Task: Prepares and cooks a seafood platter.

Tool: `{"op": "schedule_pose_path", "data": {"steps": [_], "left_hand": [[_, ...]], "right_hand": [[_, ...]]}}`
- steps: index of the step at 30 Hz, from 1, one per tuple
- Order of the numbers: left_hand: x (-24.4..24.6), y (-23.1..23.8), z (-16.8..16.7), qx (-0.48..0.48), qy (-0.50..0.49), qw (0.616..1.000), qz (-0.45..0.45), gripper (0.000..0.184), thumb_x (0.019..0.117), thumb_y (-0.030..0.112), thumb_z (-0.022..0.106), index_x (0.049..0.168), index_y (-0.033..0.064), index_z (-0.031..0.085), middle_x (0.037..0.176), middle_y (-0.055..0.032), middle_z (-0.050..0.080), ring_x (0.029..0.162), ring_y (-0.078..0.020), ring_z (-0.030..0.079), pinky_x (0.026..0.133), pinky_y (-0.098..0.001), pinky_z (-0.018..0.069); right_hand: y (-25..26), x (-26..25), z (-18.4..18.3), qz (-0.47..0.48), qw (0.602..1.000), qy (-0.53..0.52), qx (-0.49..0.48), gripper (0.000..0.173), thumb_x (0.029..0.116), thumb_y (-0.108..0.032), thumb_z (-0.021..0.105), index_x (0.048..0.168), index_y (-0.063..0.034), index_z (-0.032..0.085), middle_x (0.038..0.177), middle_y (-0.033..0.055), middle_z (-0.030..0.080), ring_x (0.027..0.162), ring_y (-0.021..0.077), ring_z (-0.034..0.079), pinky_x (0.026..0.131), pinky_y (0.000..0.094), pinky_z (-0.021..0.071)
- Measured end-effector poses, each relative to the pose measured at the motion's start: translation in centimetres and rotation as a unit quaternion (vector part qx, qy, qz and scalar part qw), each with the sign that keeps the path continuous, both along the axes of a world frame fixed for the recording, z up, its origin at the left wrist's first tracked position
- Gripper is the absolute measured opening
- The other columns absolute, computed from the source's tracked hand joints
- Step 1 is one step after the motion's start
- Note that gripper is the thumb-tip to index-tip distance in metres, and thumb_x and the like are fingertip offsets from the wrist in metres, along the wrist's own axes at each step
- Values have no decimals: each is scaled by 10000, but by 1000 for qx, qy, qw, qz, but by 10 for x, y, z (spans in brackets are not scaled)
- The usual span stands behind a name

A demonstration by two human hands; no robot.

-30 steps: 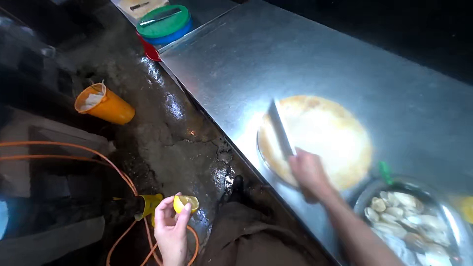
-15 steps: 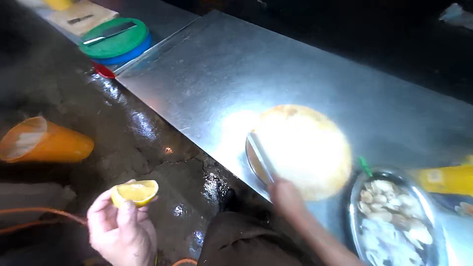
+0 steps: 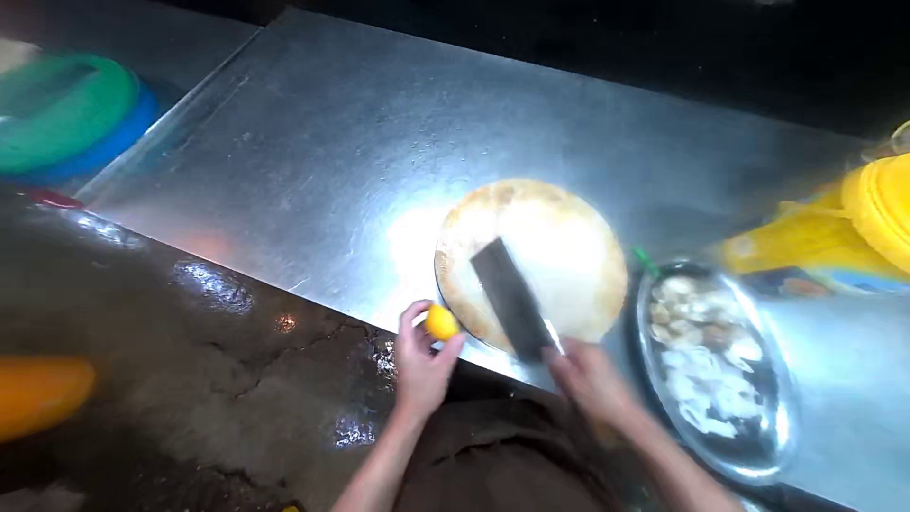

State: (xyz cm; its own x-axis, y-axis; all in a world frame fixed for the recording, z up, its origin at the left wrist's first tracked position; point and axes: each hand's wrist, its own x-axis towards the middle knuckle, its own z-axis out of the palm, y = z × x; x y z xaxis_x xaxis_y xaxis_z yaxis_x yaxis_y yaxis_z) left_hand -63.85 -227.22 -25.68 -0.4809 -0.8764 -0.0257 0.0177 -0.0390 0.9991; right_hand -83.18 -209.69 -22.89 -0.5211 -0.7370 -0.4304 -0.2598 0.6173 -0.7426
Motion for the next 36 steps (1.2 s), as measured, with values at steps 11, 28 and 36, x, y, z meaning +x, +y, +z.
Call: {"op": "schedule_pose_path", "data": {"steps": [11,28,36], "left_hand": [[-133,42,-87,-263,-65,936,-226,524,838,230,858,1246,-11,634,1377,-206,581,1209,-281,644,981,-424,583],[-115,59,-113,-422,-30,894,-147,183,1073,301,520,1147,164,616,1246,-14,589,1273,-162,540,1086,-328,472],[-124,53,-108,-429,-36,891,-143,222,1080,340,490,1123,144,585,1184,-19,595,1209,-150,561,1064,-310,462]], "right_hand": [[136,-18,-19,-180,983,-30,-21,161,872,-168,675,1005,-79,686,667,-34,670,498,88,626,474,291,564],[109,-45,55,95,955,279,34,251,991,-227,493,871,-60,637,633,81,595,510,240,615,421,416,495],[91,-44,56,141,921,360,44,199,968,-211,499,840,-107,610,613,42,559,434,213,570,345,366,440]]}}
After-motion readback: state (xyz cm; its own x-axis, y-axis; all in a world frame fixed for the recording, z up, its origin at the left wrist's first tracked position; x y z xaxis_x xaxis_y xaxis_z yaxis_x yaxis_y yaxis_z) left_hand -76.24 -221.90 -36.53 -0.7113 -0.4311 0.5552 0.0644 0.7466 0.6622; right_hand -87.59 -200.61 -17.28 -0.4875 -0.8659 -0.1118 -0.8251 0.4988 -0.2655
